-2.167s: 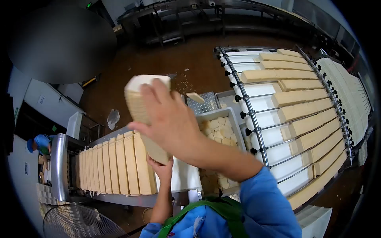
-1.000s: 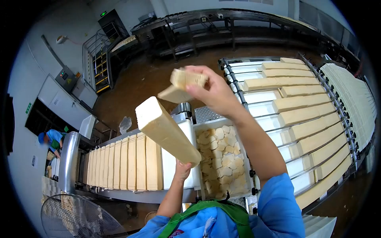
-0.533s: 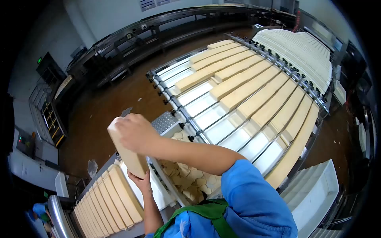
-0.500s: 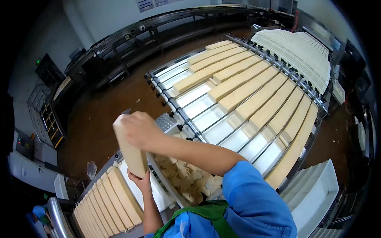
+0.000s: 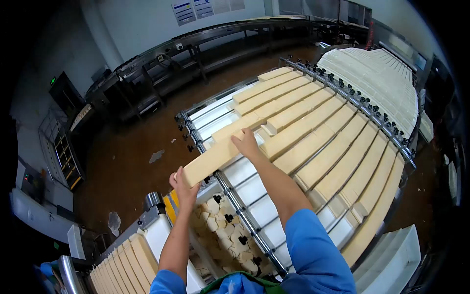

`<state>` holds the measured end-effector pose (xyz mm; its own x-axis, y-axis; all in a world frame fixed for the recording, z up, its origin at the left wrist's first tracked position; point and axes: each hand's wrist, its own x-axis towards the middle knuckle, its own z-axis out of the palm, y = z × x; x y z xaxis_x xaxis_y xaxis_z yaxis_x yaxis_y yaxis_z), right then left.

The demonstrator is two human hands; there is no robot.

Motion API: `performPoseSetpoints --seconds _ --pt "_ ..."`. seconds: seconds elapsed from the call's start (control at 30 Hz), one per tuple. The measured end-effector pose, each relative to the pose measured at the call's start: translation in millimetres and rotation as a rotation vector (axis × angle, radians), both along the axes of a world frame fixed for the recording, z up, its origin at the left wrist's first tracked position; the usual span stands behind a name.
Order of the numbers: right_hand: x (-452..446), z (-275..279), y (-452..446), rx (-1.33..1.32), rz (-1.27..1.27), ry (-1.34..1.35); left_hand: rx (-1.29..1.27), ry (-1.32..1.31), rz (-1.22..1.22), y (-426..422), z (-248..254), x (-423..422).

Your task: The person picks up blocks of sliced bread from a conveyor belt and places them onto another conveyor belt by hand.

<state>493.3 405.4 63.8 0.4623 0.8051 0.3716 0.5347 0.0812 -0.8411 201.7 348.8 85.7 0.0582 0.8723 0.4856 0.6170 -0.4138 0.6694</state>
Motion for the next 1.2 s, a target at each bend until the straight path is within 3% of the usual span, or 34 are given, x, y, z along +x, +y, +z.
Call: performPoseSetpoints --seconds 0.07,0.13,0.23,0.27,0.3,0.37,0.43,0.47,0.6,0.67,0.8,0.83,0.93,1.03,1.1,1.2 --pt "10 -14 15 -0.015 -0.036 -0.025 -0.024 0.043 -0.145 29 -12 6" --pt "15 -12 20 -0.658 -0.168 -0.356 -0.120 0.111 -0.321 48 -15 12" --pt "25 3 32 -0.810 -0.169 -0.288 -0.171 0.095 -0.431 64 -13 8" --pt "27 17 31 -0.827 -0.173 -0.281 -0.198 0.148 -0.455 68 -12 4" --pt "30 24 26 -0.871 -0.119 -0.254 -0.370 -0.055 -0.494 71 -18 2" --pt "33 20 28 -0.919 -0.053 -0.242 -0.315 0.011 -0.510 72 -21 0" --pt "33 9 34 -0.861 -0.273 -0.365 -0.476 -0.119 -0.540 72 -19 7" --pt "42 -13 44 -0.841 -0.336 -0.327 -0.458 -0.091 -0.588 76 -24 14" --pt "30 0 30 -0.760 -0.401 -0.430 -0.373 -0.051 -0.683 89 -51 56" --pt "8 1 16 -0.556 -0.354 -0.625 -0.271 0.059 -0.584 90 -55 76" --pt "-54 13 -28 -0.447 -0.122 -0.593 -0.236 -0.058 -0.202 47 -28 73" --pt "-69 16 -46 -0.411 -0.048 -0.604 0.015 0.006 -0.098 34 -39 60" --pt "-102 6 -92 -0.312 0.183 -0.535 -0.161 -0.178 0.090 -43 -25 5" --pt "-147 -1 -131 -0.304 0.350 -0.570 -0.129 0.030 0.294 -135 -39 -55" --pt "-179 -17 -145 -0.303 0.485 -0.574 -0.270 0.154 0.232 -194 -62 -105" --pt "-237 -26 -155 -0.311 0.677 -0.519 -0.416 0.470 0.394 -269 -70 -162"
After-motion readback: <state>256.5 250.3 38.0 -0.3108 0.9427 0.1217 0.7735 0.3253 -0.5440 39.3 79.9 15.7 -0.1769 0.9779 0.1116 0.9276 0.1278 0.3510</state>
